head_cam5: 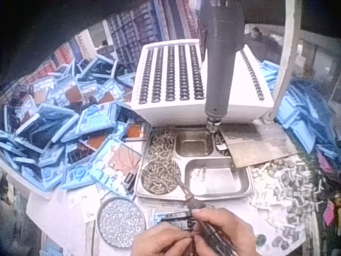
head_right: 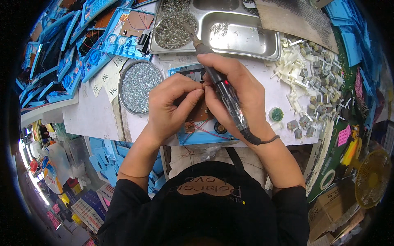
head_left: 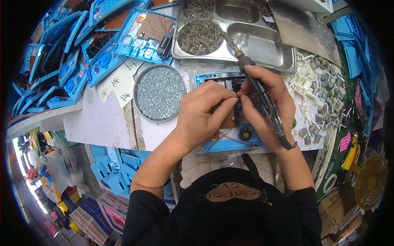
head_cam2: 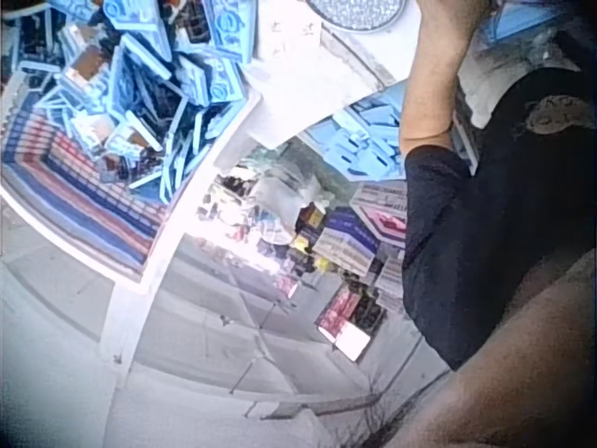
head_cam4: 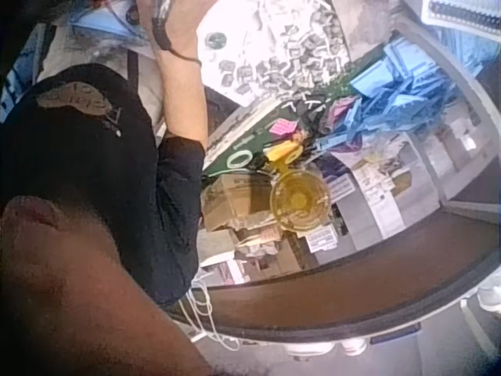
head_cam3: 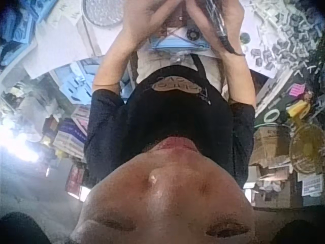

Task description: The recorder is assembling an electronic device, involving soldering, inserting components, and using a power screwdriver to secure the casing.

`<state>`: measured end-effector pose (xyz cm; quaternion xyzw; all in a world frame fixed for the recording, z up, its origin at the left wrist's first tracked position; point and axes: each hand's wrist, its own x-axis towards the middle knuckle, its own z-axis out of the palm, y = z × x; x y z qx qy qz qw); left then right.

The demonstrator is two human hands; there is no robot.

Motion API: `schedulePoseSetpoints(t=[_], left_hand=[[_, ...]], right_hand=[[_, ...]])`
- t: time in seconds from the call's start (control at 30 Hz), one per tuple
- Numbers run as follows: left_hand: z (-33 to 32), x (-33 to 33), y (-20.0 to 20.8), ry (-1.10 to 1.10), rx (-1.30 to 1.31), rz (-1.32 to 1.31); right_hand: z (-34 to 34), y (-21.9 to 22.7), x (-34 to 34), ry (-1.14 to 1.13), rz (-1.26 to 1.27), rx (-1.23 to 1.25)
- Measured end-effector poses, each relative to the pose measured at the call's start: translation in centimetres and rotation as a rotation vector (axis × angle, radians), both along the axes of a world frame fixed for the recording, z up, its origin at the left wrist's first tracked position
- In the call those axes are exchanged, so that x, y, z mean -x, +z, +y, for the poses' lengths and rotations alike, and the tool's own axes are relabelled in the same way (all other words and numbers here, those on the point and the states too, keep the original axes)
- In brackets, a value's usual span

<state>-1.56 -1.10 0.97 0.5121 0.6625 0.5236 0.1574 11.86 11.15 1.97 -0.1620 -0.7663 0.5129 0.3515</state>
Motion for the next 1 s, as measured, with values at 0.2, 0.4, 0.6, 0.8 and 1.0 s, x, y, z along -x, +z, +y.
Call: schedulePoseSetpoints(t=[0.2, 0.4, 0.6, 0.8, 1.0], left_hand=[[0.0, -0.4, 0.5, 0.086, 0.076, -0.009], [0.5, -0.8, 1.0, 0.11, 0.186, 0.161], [1.0, -1.1, 0.5, 0.15, 0.199, 0.143], [1.3, -0.9, 0.3, 0.158, 0.224, 0.125], [1.3, -1.0, 0.3, 0.174, 0.217, 0.125]], right_hand=[[0.2, -0.4, 0.0, -0.049, 0.016, -0.248], [2.1, 0.5, -3.4, -0.083, -0.004, -0.353], [2.7, 1.2, -6.5, -0.049, 0.02, -0.339], [2.6, 1.4, -7.1, 0.101, -0.044, -0.338], [2.4, 0.9, -6.5, 0.151, -0.015, -0.363]])
